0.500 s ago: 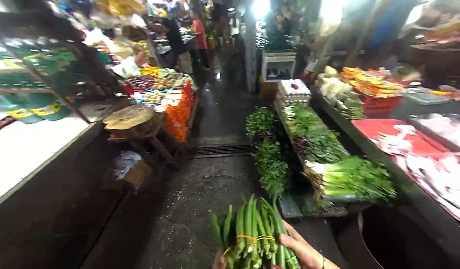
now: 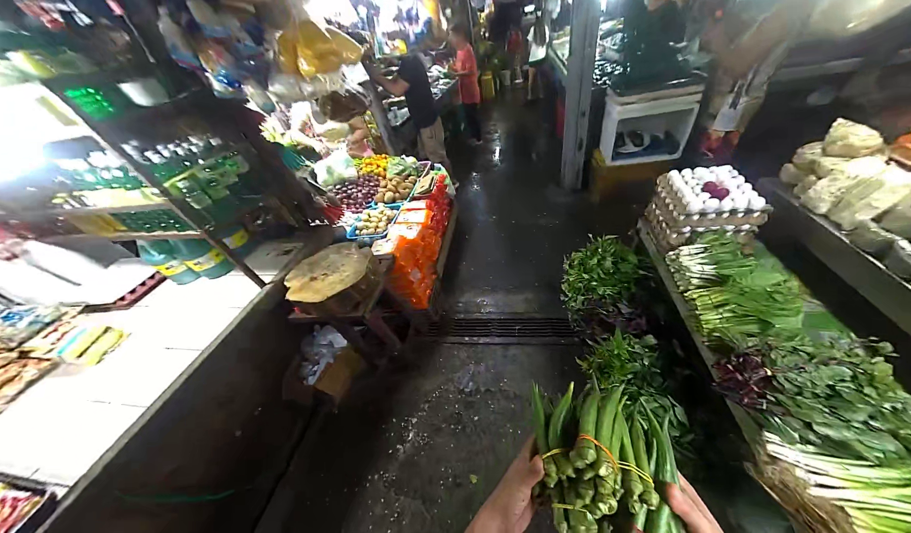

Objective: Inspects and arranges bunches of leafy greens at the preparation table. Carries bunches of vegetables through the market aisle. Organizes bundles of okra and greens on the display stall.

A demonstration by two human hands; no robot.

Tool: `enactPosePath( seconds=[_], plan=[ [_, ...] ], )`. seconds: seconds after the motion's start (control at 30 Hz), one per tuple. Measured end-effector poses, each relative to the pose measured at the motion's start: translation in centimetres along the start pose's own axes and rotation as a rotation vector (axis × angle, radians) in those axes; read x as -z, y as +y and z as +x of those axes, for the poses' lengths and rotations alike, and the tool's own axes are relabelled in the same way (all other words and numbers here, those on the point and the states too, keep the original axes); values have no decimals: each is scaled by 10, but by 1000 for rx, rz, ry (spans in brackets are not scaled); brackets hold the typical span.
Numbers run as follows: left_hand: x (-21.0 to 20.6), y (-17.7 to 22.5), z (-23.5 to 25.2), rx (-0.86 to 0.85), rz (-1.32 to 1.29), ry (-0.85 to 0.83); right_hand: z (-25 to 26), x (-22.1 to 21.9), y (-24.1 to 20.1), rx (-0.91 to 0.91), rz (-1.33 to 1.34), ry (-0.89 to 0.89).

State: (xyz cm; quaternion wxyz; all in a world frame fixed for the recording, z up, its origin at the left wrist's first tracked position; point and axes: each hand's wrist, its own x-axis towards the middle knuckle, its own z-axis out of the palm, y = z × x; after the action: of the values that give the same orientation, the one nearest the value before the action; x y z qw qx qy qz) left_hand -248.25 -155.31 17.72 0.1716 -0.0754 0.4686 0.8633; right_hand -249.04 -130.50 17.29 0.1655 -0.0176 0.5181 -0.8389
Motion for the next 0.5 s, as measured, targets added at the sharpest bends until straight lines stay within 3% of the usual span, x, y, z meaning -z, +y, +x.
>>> enactPosePath(
  seconds=[0.3,0.5],
  plan=[
    [16,49,132,-108,-31,55,166,23,-43,-69,-69,-71],
    [10,68,199,-84,-59,-4,219,43,-72,-71,-108,-20]
  ],
)
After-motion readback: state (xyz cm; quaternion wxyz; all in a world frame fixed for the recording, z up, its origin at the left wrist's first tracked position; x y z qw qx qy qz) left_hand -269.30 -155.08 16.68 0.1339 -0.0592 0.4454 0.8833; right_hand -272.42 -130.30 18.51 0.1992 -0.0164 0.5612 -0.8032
